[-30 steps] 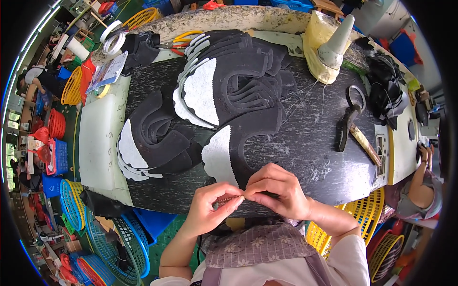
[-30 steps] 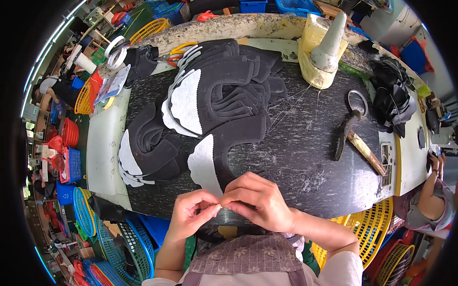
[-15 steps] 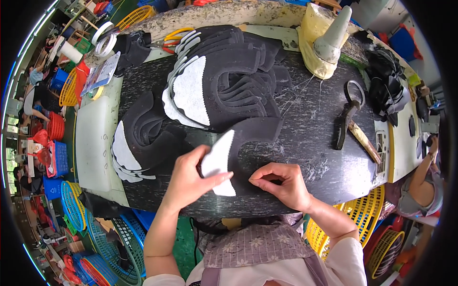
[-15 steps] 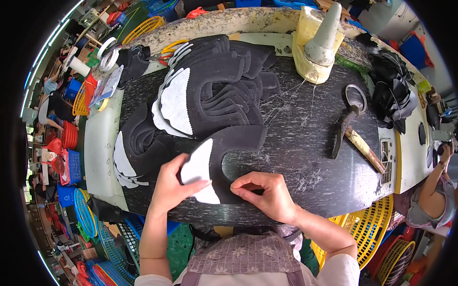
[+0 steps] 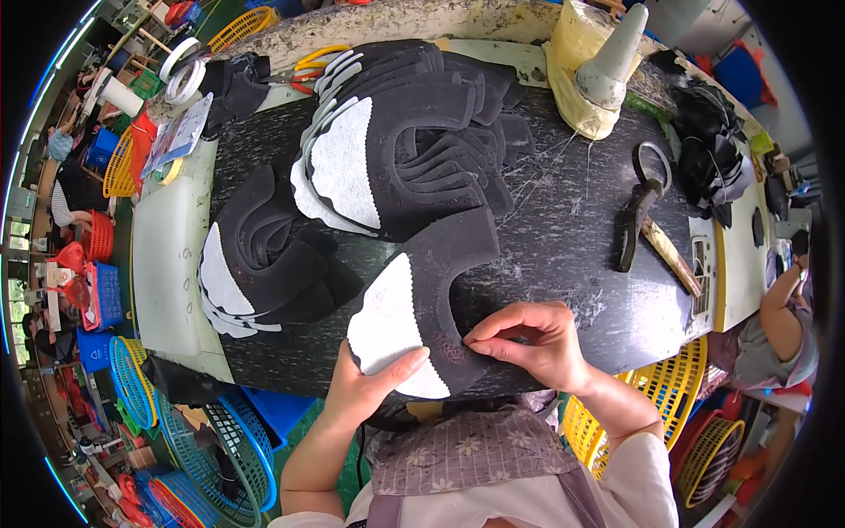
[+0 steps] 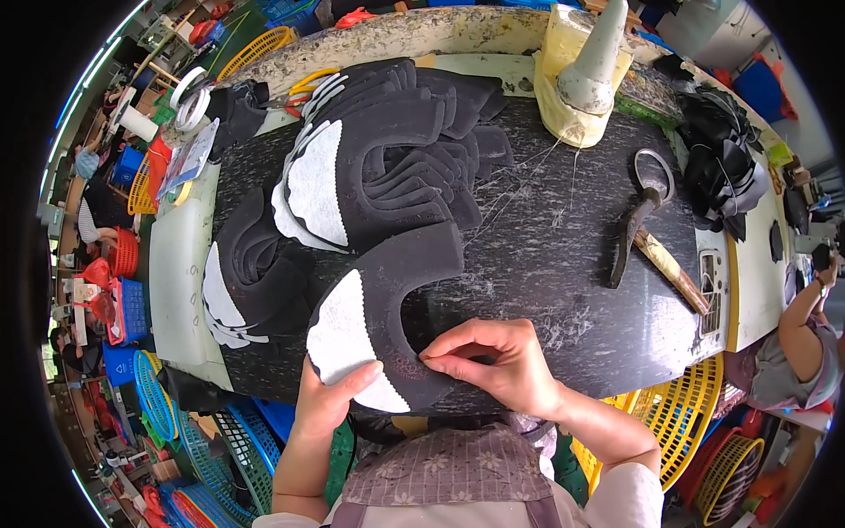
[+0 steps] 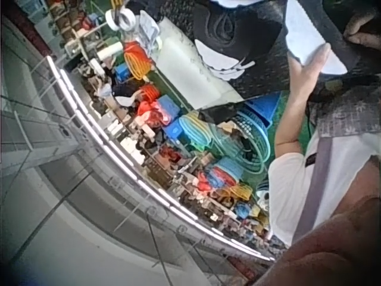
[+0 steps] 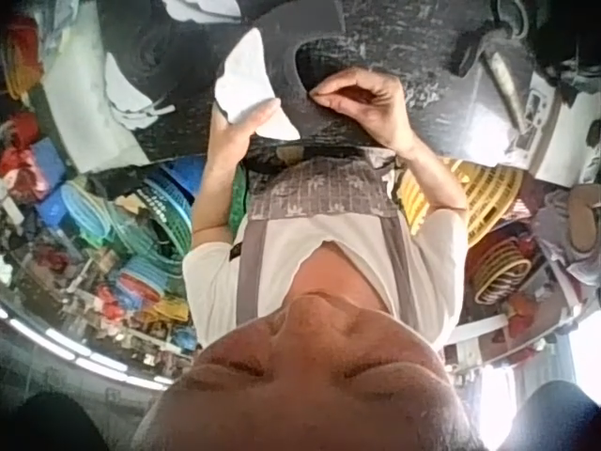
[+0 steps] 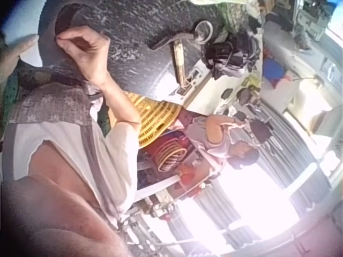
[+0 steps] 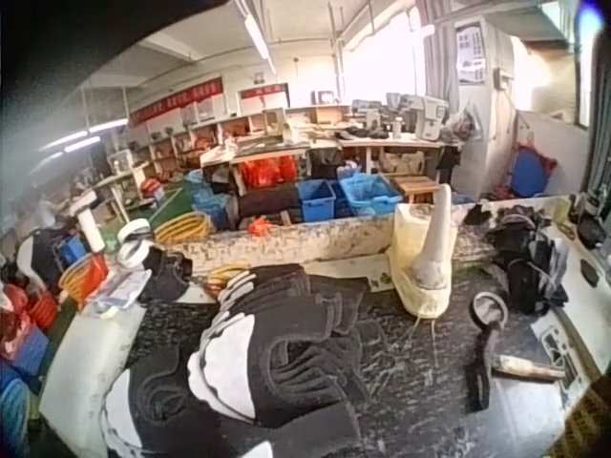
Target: The recorder is preparing black shoe upper components by peeling and applying small white adhesive stickers to specific areas of the parts.
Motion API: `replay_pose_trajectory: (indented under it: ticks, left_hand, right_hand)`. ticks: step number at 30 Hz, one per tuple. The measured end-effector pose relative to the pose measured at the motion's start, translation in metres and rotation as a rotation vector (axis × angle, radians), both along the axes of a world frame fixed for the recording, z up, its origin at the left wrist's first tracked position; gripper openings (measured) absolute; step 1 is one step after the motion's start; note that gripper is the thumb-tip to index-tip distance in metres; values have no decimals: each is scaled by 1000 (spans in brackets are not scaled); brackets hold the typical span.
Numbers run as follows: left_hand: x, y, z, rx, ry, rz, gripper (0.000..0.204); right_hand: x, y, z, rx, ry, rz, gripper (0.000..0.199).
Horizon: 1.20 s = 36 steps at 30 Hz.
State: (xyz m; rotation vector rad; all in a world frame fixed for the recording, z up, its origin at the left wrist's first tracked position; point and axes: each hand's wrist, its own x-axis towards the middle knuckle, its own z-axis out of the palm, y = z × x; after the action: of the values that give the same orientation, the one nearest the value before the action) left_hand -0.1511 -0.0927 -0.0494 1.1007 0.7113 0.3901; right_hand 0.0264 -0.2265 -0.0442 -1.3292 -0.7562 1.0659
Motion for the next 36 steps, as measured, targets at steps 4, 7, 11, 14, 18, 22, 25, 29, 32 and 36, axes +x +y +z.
replay_pose_trajectory:
  ticks: [4, 7, 11, 14, 18, 22, 25, 29, 32, 36]
  left_hand:
    - [-1, -2, 3, 97, 23, 26, 22]
    - [-1, -4, 4, 153, 24, 8, 19]
    - [1, -8, 10, 161, 28, -9, 17]
    - [0, -11, 9, 184, 0, -19, 17]
    - [-2, -11, 11, 151, 1, -30, 17]
    - [-2, -10, 10, 160, -6, -59, 17]
    - [-3, -10, 6, 155, -23, -83, 17]
    - [-4, -13, 0, 287, -39, -87, 17]
    - [-1, -13, -3, 362, -53, -117, 18]
    - [-1, -11, -7, 275, -45, -117, 24]
  right_hand:
    - [1, -1, 10, 17, 11, 7, 8]
    - [2, 2, 15, 22, -48, 49, 9]
    - [-4, 11, 13, 145, -351, 81, 14]
    - [-8, 12, 9, 142, -409, 60, 17]
    - [-9, 12, 5, 133, -382, 48, 17]
    - [-11, 11, 5, 128, -368, 1, 18]
    - [-9, 14, 6, 178, -363, 12, 18]
    - [-6, 15, 6, 196, -307, 127, 14]
    - [-14, 11, 6, 12, 172, -8, 23]
    - [-15, 11, 1, 55, 138, -36, 29]
